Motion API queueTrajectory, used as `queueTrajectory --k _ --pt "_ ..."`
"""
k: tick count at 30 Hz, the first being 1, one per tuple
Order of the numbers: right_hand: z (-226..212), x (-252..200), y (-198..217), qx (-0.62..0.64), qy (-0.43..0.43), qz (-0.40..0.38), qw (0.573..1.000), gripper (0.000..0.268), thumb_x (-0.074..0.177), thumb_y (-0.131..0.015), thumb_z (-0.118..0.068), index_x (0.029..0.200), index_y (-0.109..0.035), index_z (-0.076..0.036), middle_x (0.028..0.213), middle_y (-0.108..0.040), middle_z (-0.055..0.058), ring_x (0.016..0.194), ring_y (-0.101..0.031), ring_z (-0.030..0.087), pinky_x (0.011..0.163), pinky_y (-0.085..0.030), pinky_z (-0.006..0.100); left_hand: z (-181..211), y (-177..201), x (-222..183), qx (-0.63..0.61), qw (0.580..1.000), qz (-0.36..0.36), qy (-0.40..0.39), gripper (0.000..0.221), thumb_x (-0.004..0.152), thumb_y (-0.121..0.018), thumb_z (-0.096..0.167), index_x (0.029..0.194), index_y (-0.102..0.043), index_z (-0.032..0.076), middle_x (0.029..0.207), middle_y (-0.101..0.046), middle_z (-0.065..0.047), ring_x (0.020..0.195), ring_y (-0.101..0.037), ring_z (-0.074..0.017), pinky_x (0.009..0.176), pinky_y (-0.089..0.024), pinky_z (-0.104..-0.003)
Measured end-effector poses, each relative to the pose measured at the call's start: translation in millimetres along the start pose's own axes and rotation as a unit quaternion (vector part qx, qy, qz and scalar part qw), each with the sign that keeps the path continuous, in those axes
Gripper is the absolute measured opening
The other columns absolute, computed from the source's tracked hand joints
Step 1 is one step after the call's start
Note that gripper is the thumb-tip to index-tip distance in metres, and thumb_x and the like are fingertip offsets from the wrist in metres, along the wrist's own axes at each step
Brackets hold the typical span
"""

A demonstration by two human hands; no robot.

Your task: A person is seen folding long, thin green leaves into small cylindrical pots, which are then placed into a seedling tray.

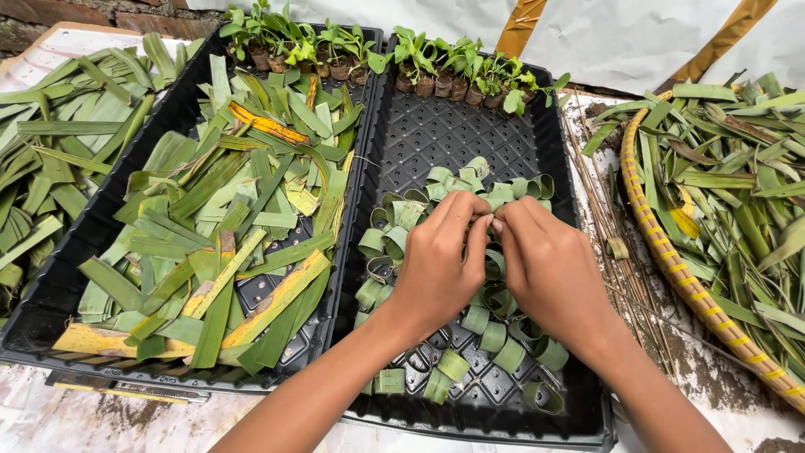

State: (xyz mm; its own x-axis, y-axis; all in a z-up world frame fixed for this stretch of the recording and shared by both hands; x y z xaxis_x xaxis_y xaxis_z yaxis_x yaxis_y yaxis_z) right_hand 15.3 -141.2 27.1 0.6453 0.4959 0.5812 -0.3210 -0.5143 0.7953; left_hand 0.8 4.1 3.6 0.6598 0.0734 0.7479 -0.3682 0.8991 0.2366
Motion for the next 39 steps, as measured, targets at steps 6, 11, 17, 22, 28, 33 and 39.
queueTrajectory --k 6,11,17,22,28,33,39 --pt "5.4 7.1 10.6 0.05 -0.026 -0.009 0.998 0.008 0.098 -0.064 -0.006 0.094 -0.067 -0.012 0.069 -0.057 0.003 0.061 -0.061 0.023 0.056 -0.052 0.035 -9.7 -7.0 -1.0 -0.238 0.954 0.024 0.182 0.01 0.1 -0.054 -0.005 0.099 -0.063 -0.007 0.081 -0.07 -0.023 0.073 -0.078 -0.0295 0.064 -0.066 -0.034" --pt "10.5 6.8 9.2 0.053 0.0 0.017 0.998 0.008 0.096 -0.067 -0.003 0.097 -0.067 -0.01 0.073 -0.06 0.004 0.062 -0.06 0.023 0.058 -0.053 0.034 -17.0 -7.0 3.2 -0.348 0.9 0.032 0.26 0.017 0.102 -0.049 -0.005 0.099 -0.066 -0.009 0.086 -0.072 -0.026 0.073 -0.077 -0.0332 0.066 -0.068 -0.037" --pt "10.2 4.0 6.7 0.011 0.052 0.052 0.997 0.012 0.097 -0.065 0.001 0.093 -0.067 -0.01 0.082 -0.064 0.003 0.067 -0.064 0.024 0.062 -0.055 0.032 -17.4 -5.8 6.5 -0.389 0.88 0.017 0.273 0.018 0.102 -0.052 -0.004 0.098 -0.069 -0.007 0.085 -0.074 -0.025 0.068 -0.077 -0.0331 0.064 -0.068 -0.035" --pt "11.9 -0.7 7.1 -0.045 0.069 0.067 0.994 0.017 0.1 -0.063 -0.001 0.091 -0.067 -0.014 0.082 -0.064 -0.001 0.07 -0.064 0.021 0.065 -0.055 0.03 -15.5 -5.1 6.6 -0.399 0.876 0.01 0.272 0.016 0.101 -0.053 -0.003 0.1 -0.068 -0.008 0.082 -0.074 -0.025 0.067 -0.076 -0.0338 0.062 -0.067 -0.035" --pt "4.9 2.9 4.3 -0.024 0.047 0.07 0.996 0.013 0.102 -0.062 -0.003 0.096 -0.067 -0.013 0.074 -0.056 0.001 0.06 -0.06 0.022 0.058 -0.054 0.031 -16.2 -5.1 5.1 -0.455 0.841 0.023 0.293 0.017 0.102 -0.052 -0.004 0.101 -0.067 -0.013 0.082 -0.072 -0.031 0.068 -0.074 -0.0399 0.06 -0.068 -0.041" --pt "0.6 10.9 10.6 0.086 0.018 0.055 0.995 0.011 0.095 -0.066 0.006 0.097 -0.063 -0.005 0.082 -0.06 0.008 0.057 -0.058 0.024 0.056 -0.052 0.035 -26.0 -11.5 2.3 -0.463 0.832 0.034 0.303 0.017 0.102 -0.053 -0.003 0.098 -0.066 -0.013 0.081 -0.071 -0.032 0.067 -0.075 -0.039 0.06 -0.069 -0.041" --pt "4.5 2.2 1.0 -0.069 0.099 0.079 0.99 0.01 0.102 -0.06 0.003 0.097 -0.062 -0.006 0.088 -0.059 0.006 0.072 -0.064 0.025 0.068 -0.055 0.029 -29.9 -13.7 0.6 -0.465 0.829 0.039 0.309 0.017 0.102 -0.053 -0.003 0.099 -0.066 -0.014 0.08 -0.07 -0.032 0.067 -0.074 -0.042 0.06 -0.068 -0.044"
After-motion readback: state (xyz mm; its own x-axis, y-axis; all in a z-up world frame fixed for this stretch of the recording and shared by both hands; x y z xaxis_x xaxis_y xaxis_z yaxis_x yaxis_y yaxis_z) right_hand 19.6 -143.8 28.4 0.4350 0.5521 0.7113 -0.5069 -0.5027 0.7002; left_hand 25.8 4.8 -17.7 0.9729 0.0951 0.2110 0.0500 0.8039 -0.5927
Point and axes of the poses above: each hand's wrist, its own x-axis towards the middle knuckle, its own y-axis out of the back of the hand, z = x × y, the point moved 1 cm from there along x, towards the middle knuckle
